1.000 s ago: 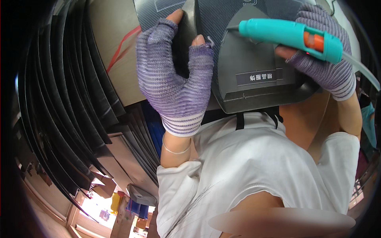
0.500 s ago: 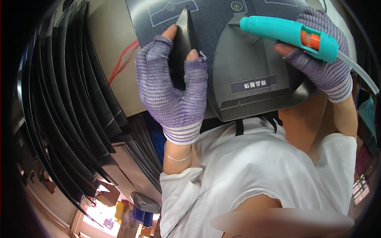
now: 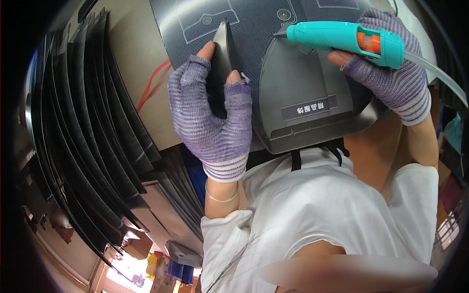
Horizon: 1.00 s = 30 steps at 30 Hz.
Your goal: Applying hot glue to paper templates to assemble packaging components.
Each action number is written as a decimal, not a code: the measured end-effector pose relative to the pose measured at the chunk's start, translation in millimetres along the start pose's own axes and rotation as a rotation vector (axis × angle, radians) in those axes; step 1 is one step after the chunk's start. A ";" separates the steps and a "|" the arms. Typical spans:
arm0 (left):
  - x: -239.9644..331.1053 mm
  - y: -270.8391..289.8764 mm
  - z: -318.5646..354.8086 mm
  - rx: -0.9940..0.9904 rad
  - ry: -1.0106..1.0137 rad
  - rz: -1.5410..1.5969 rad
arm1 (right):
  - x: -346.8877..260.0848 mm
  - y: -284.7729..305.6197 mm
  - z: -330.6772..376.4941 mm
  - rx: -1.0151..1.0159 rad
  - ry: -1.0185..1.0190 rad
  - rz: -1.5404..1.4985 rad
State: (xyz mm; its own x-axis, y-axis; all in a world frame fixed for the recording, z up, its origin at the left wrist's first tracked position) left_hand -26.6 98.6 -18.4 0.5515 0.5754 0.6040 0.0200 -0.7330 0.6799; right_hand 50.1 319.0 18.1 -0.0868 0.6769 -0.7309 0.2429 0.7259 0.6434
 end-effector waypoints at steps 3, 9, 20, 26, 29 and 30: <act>4.3 5.2 -1.9 0.029 -0.030 0.003 | -16.7 -16.9 1.9 -0.167 0.091 0.123; 2.0 3.4 -0.5 0.005 -0.011 0.018 | -29.2 -24.8 3.6 -0.192 0.164 0.314; -3.9 -0.4 1.1 -0.006 0.077 0.091 | -23.3 -16.8 -2.4 -0.189 0.061 0.154; -2.8 0.8 0.5 0.006 0.062 0.064 | -21.1 -2.8 -3.7 0.002 0.165 0.169; -2.3 1.0 1.1 -0.007 0.060 0.034 | 3.2 15.5 -1.0 0.054 -0.106 0.168; -3.3 1.0 1.9 -0.009 0.066 0.038 | 4.2 14.5 -1.5 0.053 -0.104 0.167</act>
State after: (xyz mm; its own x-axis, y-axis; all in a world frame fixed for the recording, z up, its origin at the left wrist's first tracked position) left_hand -26.8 95.3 -20.5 0.4952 0.5702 0.6554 -0.0076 -0.7515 0.6596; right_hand 51.8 332.5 24.7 0.0582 0.7690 -0.6366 0.2964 0.5956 0.7466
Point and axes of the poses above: each hand's wrist, its own z-axis away from the middle knuckle, its own y-axis out of the back of the hand, x = y × z, the point moved 10 cm from there along -z, towards the middle knuckle, and after that the axes turned 13 degrees about -z, right-handed, at the moved point
